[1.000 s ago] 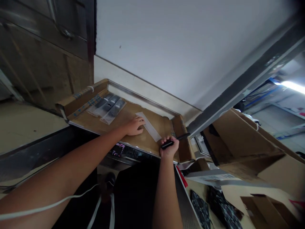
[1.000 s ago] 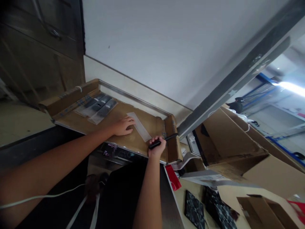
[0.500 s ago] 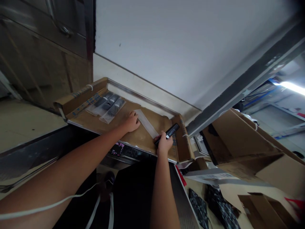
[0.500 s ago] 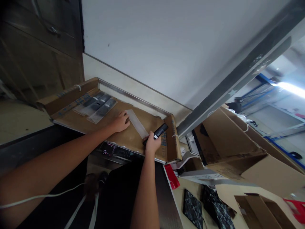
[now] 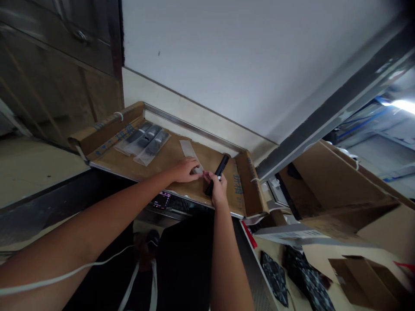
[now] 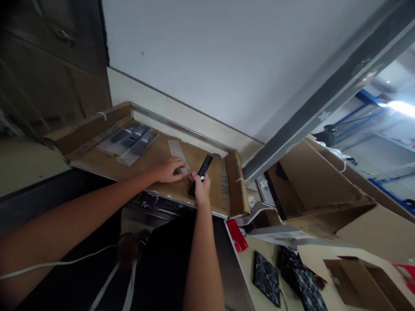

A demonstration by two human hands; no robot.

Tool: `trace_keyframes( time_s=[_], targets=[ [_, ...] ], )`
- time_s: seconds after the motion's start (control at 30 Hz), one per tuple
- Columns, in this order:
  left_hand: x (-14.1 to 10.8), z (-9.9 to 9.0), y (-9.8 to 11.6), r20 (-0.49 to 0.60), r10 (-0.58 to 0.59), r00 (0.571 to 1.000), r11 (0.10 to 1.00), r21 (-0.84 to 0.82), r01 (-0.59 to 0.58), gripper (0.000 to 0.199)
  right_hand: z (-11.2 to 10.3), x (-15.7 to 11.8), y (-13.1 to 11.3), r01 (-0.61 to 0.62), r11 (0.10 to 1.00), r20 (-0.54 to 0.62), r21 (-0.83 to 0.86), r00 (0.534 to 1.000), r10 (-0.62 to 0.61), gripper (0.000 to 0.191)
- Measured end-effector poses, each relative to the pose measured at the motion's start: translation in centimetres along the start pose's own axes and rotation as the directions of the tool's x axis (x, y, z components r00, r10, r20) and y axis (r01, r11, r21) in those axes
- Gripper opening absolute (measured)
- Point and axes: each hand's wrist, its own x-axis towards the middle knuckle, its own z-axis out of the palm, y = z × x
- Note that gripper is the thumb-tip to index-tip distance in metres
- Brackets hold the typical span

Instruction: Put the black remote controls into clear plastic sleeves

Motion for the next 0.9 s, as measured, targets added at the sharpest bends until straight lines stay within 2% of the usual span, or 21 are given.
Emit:
trace_keyframes(
  time_s=[0.13, 0.27, 0.37, 0.47, 0.57, 0.67, 0.73, 0.83, 0.9],
  targets=[
    [0.2, 0.3, -0.1, -0.031, -0.016, 0.999, 1.0, 0.023, 0.016, 0.018, 1.8, 0.5, 0.8, -0.033, 0.999, 0.069, -0.008, 0.997, 0.034, 0.027],
    [0.2, 0.6, -0.7, -0.069, -0.048, 0.996, 0.996, 0.07, 0.052, 0.005, 2.8, 0.7, 1.0, -0.025, 0.997, 0.052, 0.075, 0.998, 0.021, 0.025],
    [0.3, 0.8, -1.0, -0.07, -0.057, 0.996, 0.993, 0.098, 0.064, 0.005, 2.9, 0.5, 0.7, 0.004, 0.995, 0.053, 0.101, 0.999, -0.009, 0.022],
    [0.4, 0.8, -1.2, -0.125, -0.135, 0.983, 0.983, 0.104, 0.149, 0.007, 2.9, 0.3, 0.3, 0.004, 0.998, 0.001, 0.067, 1.0, -0.005, 0.025],
    [0.6, 0.7, -1.4, -0.21, -0.255, 0.944, 0.96, 0.063, 0.273, 0.008, 2.8, 0.0, 0.1, -0.039, 0.999, -0.057, -0.037, 0.998, 0.037, 0.031],
    [0.7, 0.4, -1.8, -0.26, -0.297, 0.919, 0.952, -0.008, 0.305, 0.007, 2.4, -0.4, -0.1, -0.058, 0.976, 0.082, -0.208, 0.994, 0.076, 0.038],
    [0.8, 0.2, -2.2, -0.259, -0.314, 0.913, 0.949, -0.063, 0.309, 0.007, 1.7, -0.7, -0.6, -0.054, 0.943, 0.206, -0.328, 0.97, 0.127, 0.043],
    [0.8, 0.2, -2.7, -0.242, -0.368, 0.898, 0.927, -0.167, 0.335, 0.007, 0.0, -0.9, -1.7, -0.107, 0.886, 0.319, -0.452, 0.908, 0.272, 0.049],
    [0.8, 0.3, -3.0, -0.227, -0.387, 0.894, 0.913, -0.228, 0.337, 0.008, -1.1, -0.8, -2.5, -0.175, 0.84, 0.372, -0.514, 0.837, 0.402, 0.051]
  ],
)
